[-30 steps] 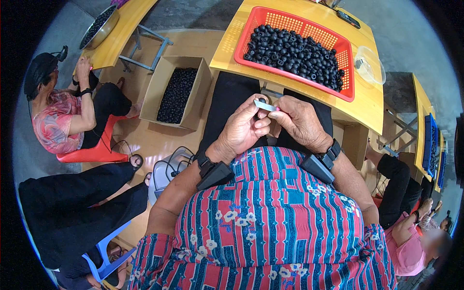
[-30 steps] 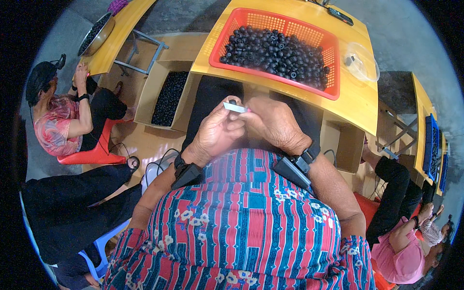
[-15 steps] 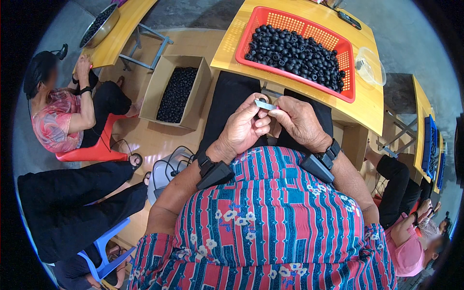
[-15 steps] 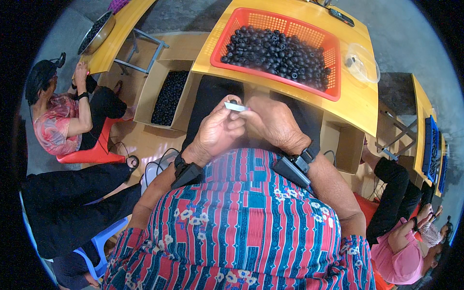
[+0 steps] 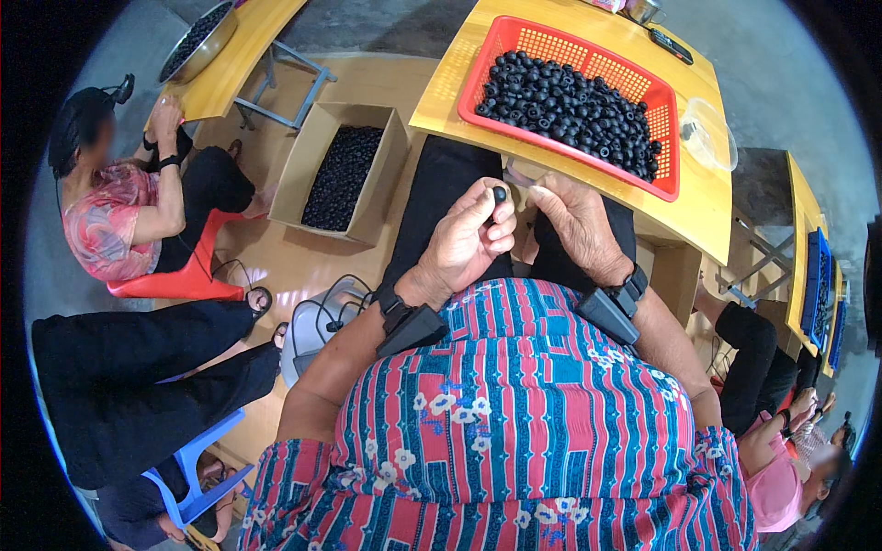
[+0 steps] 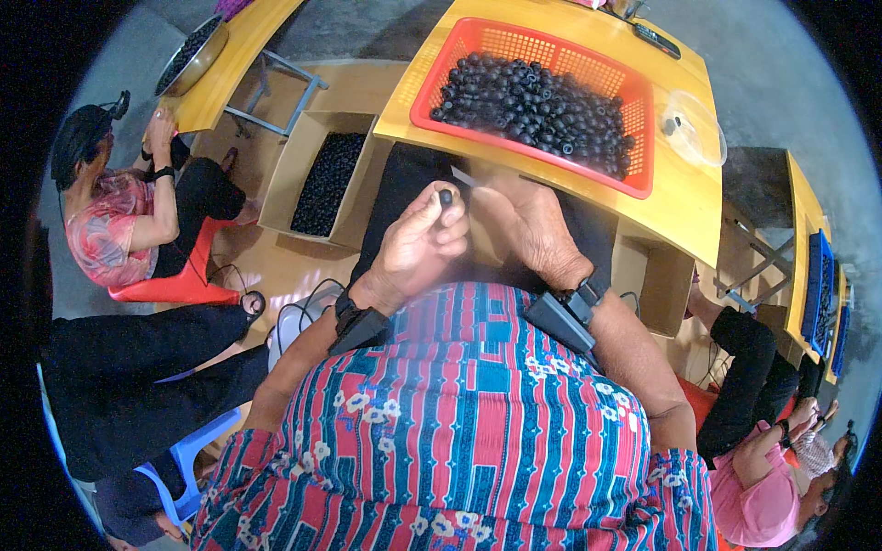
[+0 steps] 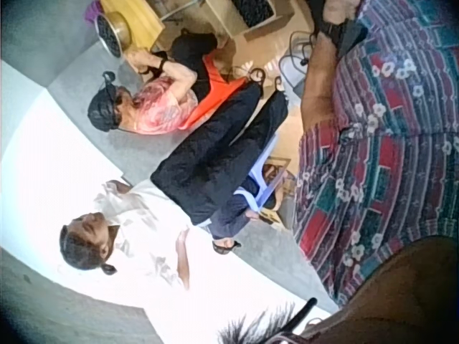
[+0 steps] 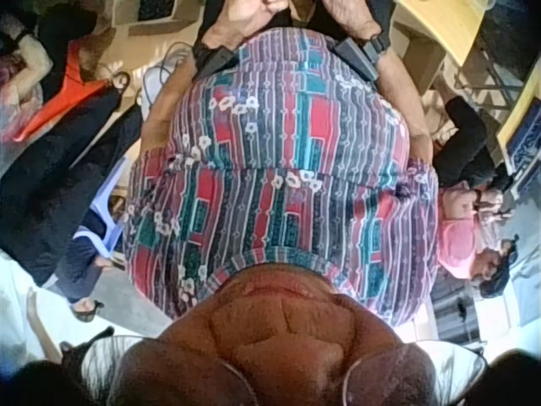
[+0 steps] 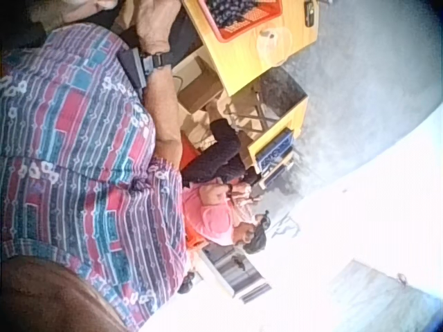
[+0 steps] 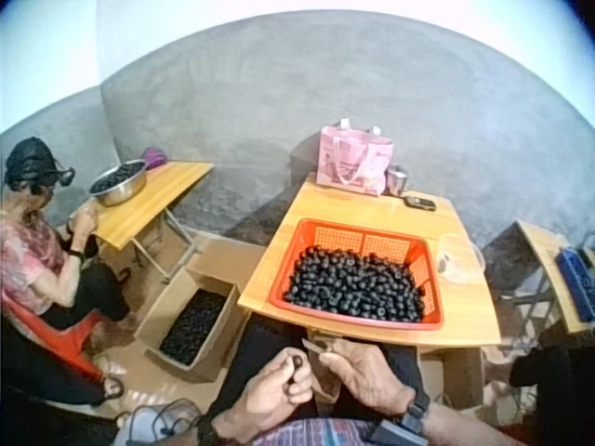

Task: Trimming or peeling small black rubber spheres using a hand tool in a manufacturing setting.

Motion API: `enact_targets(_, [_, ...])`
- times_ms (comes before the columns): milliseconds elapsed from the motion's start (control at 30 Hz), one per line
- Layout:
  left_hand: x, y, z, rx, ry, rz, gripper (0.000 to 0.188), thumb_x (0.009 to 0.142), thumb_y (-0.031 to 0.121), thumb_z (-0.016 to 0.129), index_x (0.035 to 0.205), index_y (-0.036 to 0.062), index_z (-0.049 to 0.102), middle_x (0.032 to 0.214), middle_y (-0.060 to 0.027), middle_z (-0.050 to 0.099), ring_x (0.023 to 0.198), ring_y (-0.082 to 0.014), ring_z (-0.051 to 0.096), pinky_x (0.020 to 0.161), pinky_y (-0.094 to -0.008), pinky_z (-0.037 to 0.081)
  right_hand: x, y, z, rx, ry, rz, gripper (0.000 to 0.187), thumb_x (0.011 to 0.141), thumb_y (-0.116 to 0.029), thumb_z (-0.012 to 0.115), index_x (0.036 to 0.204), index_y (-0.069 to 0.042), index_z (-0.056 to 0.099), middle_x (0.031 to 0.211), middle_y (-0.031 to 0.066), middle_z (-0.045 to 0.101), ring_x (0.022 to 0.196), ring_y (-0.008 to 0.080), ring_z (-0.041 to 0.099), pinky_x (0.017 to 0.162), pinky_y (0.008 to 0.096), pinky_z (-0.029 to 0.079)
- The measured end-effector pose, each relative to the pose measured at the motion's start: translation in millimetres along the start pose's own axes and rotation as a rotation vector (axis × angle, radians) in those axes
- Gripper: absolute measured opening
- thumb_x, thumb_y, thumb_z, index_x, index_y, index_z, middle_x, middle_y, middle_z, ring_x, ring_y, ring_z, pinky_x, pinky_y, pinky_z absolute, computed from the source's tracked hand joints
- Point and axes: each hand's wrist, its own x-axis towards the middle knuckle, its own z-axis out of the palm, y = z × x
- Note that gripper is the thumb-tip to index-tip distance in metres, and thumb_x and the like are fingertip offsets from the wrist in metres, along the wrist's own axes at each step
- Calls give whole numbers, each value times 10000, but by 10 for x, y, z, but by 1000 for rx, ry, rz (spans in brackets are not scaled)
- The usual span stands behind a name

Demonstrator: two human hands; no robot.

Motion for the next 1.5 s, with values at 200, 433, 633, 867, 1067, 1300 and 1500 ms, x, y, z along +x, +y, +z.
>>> enact_targets(200, [-7,-9,-10,-70,7,-45,160,981,234,461,1082,118,503,843,12,437,696,-83,379,597,-206,341,43,-33,73,123,37,-118,244,830,-135,679,1041,-15,651,903,146,652,818,208,629,762,288,484])
enact_targets(433, [-23,-13,64,-108,87,-71,194,1010,227,401,1138,113,492,820,17,434,667,-68,396,588,-203,359,70,-88,117,-20,56,-264,293,739,-92,720,1030,-92,687,934,117,670,835,248,652,747,303,510])
enact_targets(633, [13,-70,3,-258,95,-98,126,1002,217,424,1027,130,513,822,27,456,650,-59,402,580,-207,361,94,-103,108,-318,147,-388,322,674,-99,733,992,-133,691,841,83,656,747,262,650,652,335,525])
enact_targets(867, [46,-113,-67,-331,123,-140,72,965,216,505,950,147,520,818,35,503,631,-50,428,557,-208,349,101,-93,117,-413,204,-499,370,587,-150,771,946,-149,681,775,65,629,692,244,645,598,338,521])
enact_targets(1067, [23,-87,32,-339,251,-163,148,978,254,479,974,115,532,845,2,538,656,-68,443,573,-222,358,100,-108,111,-295,191,-545,330,611,17,745,920,-81,686,669,55,555,581,200,589,515,305,458])
enact_targets(1300, [-10,-20,-112,-154,46,-74,235,972,277,474,1081,88,561,910,-20,536,703,-116,436,612,-234,382,196,-139,-228,-297,415,-431,167,747,-27,697,911,-48,672,689,85,576,622,216,586,578,308,463])
enact_targets(1500, [21,-27,-119,-142,131,-140,219,987,274,439,1068,100,544,870,-8,511,686,-97,423,548,-197,349,430,-61,-681,-522,271,-228,212,752,-4,680,959,-50,690,791,109,594,730,251,606,653,319,476])
